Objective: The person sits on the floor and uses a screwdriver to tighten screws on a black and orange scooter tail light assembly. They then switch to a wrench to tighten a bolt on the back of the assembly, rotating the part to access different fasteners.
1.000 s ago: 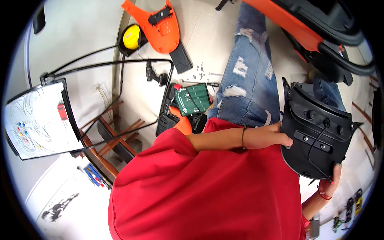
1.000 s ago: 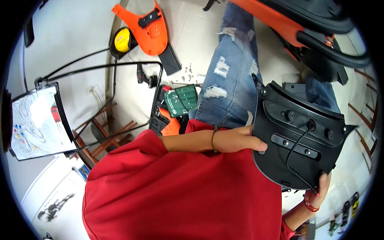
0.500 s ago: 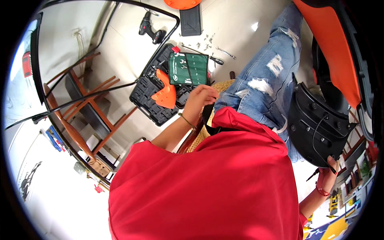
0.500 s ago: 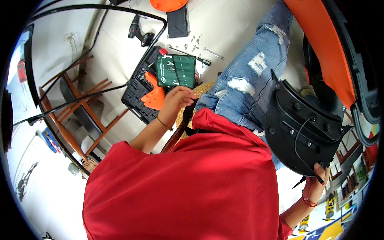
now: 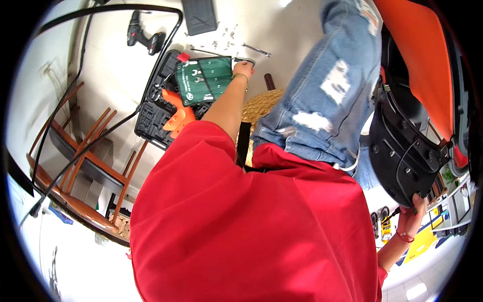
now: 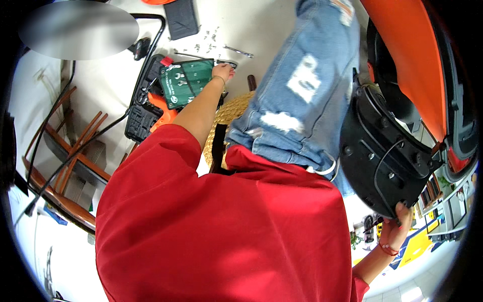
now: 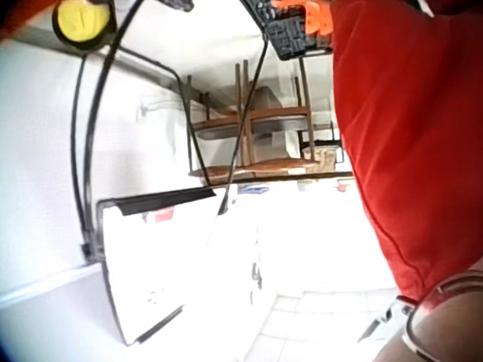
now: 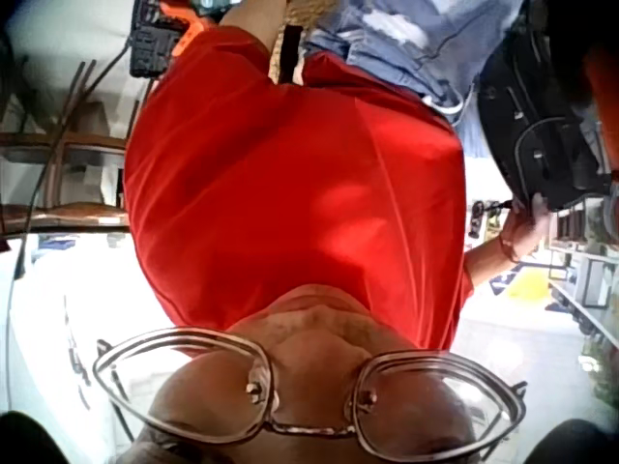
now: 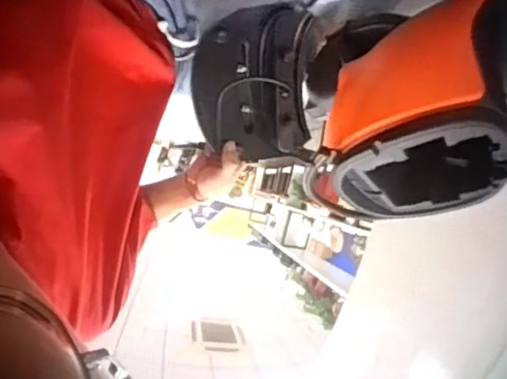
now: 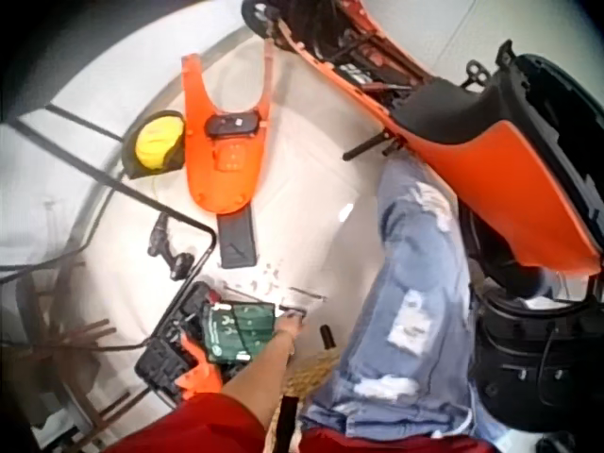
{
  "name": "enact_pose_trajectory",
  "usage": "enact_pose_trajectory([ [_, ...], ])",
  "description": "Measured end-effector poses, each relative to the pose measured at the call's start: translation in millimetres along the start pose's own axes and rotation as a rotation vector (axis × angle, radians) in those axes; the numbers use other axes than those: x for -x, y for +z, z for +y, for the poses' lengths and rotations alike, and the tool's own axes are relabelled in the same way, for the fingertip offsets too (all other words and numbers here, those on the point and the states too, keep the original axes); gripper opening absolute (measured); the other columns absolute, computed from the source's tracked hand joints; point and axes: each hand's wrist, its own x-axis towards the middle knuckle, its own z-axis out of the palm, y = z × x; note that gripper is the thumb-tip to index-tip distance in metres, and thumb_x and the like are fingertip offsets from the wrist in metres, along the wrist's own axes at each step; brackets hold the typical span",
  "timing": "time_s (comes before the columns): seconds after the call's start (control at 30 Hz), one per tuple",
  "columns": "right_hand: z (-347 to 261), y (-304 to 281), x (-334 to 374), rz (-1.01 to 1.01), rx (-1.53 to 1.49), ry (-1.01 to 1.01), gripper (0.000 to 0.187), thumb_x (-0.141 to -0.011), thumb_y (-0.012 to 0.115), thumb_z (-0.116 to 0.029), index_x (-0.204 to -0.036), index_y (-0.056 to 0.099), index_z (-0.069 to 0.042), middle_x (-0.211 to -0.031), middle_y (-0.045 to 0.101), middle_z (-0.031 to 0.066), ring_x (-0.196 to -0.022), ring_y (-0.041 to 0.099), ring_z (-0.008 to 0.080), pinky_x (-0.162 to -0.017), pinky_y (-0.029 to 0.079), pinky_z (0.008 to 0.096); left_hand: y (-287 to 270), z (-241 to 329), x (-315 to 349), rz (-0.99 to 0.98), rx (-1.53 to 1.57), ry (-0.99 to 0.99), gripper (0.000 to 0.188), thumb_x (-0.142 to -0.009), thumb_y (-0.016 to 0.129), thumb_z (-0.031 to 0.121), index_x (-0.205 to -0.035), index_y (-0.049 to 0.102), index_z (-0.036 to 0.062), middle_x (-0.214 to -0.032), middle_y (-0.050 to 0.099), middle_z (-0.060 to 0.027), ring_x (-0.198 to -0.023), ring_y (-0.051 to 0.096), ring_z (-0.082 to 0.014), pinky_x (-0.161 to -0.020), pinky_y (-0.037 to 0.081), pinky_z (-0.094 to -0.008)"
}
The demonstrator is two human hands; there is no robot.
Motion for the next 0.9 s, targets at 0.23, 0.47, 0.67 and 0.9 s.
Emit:
enact_pose_trajectory([
  [0.23, -15.1, 10.1, 22.4, -0.151, 0.043, 0.092, 0.061, -0.078, 0.068, -0.011, -0.133, 0.049, 0.005, -0.123, 0.063, 0.0151, -0.109, 0.064, 0.0294, -0.097, 0.052, 0.0409, 42.4, 9.6, -41.5, 0.172, -0.236, -0.081, 0.027, -0.082, 0.066, 0.022, -0.092, 0.074, -0.0025, -0.084, 0.074, -0.0174, -0.077, 0.073, -0.0259, -0.077, 0.057, -0.0362],
  [0.47, -14.5, 28.0, 40.7, -0.108, 0.063, 0.256, 0.068, -0.076, 0.067, -0.018, -0.138, 0.048, 0.005, -0.133, 0.059, 0.0171, -0.121, 0.058, 0.0300, -0.104, 0.046, 0.0401, 66.9, 62.3, -37.1, 0.419, -0.566, -0.186, 0.035, -0.082, 0.071, 0.032, -0.096, 0.073, -0.0001, -0.096, 0.074, -0.0176, -0.091, 0.072, -0.0324, -0.082, 0.057, -0.0414],
  [0.67, -21.3, 43.8, 44.8, -0.104, 0.033, 0.377, 0.070, -0.075, 0.067, -0.020, -0.137, 0.048, 0.006, -0.131, 0.060, 0.0177, -0.118, 0.060, 0.0298, -0.102, 0.048, 0.0383, 76.7, 78.9, -37.2, 0.590, -0.433, -0.386, 0.028, -0.086, 0.066, 0.029, -0.093, 0.070, 0.0016, -0.088, 0.073, -0.0149, -0.082, 0.072, -0.0318, -0.072, 0.058, -0.0434],
  [0.9, -27.9, 60.4, 48.2, -0.012, 0.011, 0.400, 0.056, -0.069, 0.063, -0.008, -0.122, 0.058, 0.007, -0.113, 0.067, 0.0130, -0.101, 0.064, 0.0236, -0.090, 0.051, 0.0330, 62.9, 62.8, -48.8, 0.157, -0.287, -0.297, 0.022, -0.090, 0.061, 0.022, -0.091, 0.063, 0.0000, -0.085, 0.070, -0.0139, -0.065, 0.065, -0.0208, -0.061, 0.058, -0.0382],
])
